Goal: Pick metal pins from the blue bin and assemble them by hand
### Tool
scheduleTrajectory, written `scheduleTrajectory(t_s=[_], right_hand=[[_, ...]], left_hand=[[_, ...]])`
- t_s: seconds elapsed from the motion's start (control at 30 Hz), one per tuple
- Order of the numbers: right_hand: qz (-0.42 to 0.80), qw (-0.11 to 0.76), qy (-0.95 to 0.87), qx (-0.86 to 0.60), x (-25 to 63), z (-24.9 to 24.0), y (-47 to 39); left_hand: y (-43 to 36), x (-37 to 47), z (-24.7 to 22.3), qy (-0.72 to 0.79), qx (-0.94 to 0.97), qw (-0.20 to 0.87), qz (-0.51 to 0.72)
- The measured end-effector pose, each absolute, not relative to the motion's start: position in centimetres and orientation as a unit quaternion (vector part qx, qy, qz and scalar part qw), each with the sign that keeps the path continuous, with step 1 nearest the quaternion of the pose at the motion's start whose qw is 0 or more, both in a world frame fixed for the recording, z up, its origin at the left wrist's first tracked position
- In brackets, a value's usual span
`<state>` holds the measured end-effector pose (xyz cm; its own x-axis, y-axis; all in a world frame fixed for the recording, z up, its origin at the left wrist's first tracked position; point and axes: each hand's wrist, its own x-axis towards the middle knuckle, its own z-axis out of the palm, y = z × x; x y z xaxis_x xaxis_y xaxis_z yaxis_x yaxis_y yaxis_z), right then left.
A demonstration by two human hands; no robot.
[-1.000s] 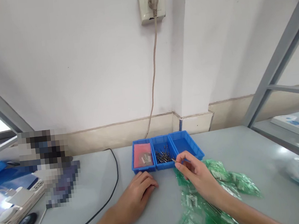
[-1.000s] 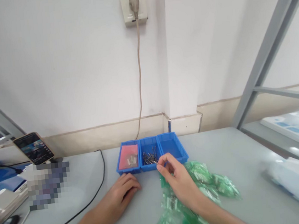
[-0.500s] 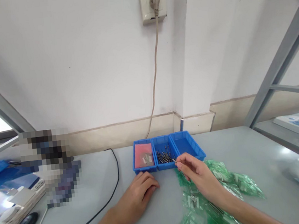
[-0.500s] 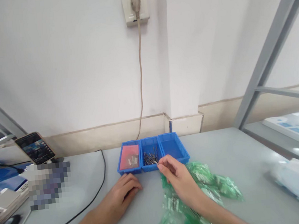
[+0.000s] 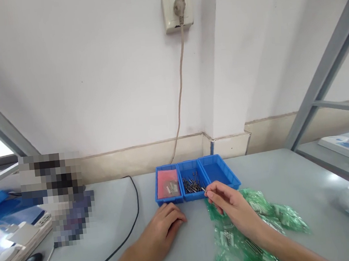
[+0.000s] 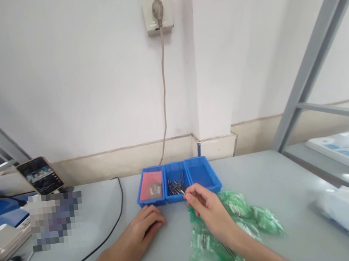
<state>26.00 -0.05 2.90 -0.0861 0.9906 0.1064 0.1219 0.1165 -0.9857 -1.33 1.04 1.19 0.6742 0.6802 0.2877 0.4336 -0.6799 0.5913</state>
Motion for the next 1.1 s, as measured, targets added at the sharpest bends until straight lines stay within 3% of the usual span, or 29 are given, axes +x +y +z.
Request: scheduleTrajectory(t_s=[1.1], right_hand=[[0.456,0.472,-0.591,-0.469,25.8,2.9,-0.2]], left_hand=[[1.1,-1.5,0.2,0.296,0.896,0.215,0.253]])
